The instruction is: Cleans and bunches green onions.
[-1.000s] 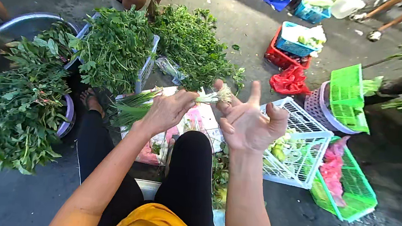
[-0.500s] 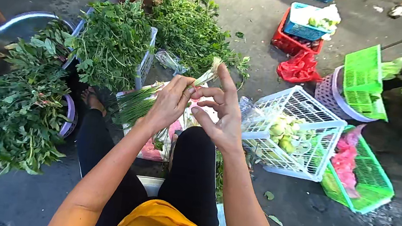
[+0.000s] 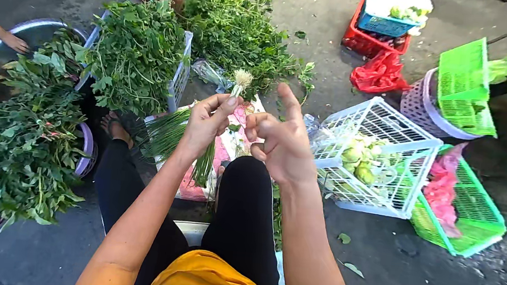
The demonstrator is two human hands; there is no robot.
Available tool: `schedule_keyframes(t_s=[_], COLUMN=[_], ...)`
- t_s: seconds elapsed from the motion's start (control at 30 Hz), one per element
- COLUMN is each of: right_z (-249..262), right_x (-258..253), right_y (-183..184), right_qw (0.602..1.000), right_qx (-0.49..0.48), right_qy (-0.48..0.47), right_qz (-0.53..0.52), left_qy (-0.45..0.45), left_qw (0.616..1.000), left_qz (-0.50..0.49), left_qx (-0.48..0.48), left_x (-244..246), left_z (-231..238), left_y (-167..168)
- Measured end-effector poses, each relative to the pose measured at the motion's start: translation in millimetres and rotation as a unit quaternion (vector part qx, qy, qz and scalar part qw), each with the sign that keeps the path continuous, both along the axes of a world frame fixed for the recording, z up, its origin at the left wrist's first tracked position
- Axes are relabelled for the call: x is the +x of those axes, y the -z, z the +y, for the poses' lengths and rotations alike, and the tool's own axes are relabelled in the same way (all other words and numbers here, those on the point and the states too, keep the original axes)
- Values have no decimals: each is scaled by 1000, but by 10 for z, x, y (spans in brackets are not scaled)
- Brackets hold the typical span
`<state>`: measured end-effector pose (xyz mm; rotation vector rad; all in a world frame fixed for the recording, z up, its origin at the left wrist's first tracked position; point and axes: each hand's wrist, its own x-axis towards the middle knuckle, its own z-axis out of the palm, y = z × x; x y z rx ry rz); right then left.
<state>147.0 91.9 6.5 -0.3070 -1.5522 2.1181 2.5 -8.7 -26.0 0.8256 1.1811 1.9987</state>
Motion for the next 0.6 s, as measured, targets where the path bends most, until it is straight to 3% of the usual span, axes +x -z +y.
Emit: schedule_keyframes(t_s=[0.03,0.1,0.17,0.23,0.33,0.47,0.53,0.6], right_z=[44,132,159,171,207,277,270,229], right_x=[24,70,78,53,45,51,14,-29], right_y=[32,93,107,97,66,73,106,50], right_qw=[989,929,882,871,902,967,991,998], right_qx=[-139,-356,-451,-465,-409,-233,-107,58], right_qy=[-16,-50,-69,-65,-28,-4,-10,-1], right_qz=[36,85,122,143,136,105,77,-7], left_qy=[-12,-39,-67,-74,-86,-114,-102,-93], left_qw=[1000,999,996,992,948,770,706,672], left_qz=[-3,20,48,103,304,625,692,715], left_qx=[10,22,21,29,30,-63,-113,-165], left_x=[13,38,40,-3,-109,-268,-256,-256], left_z=[-6,-9,-7,-18,-18,-53,-46,-12], left_y=[20,46,67,84,87,-8,-39,-18])
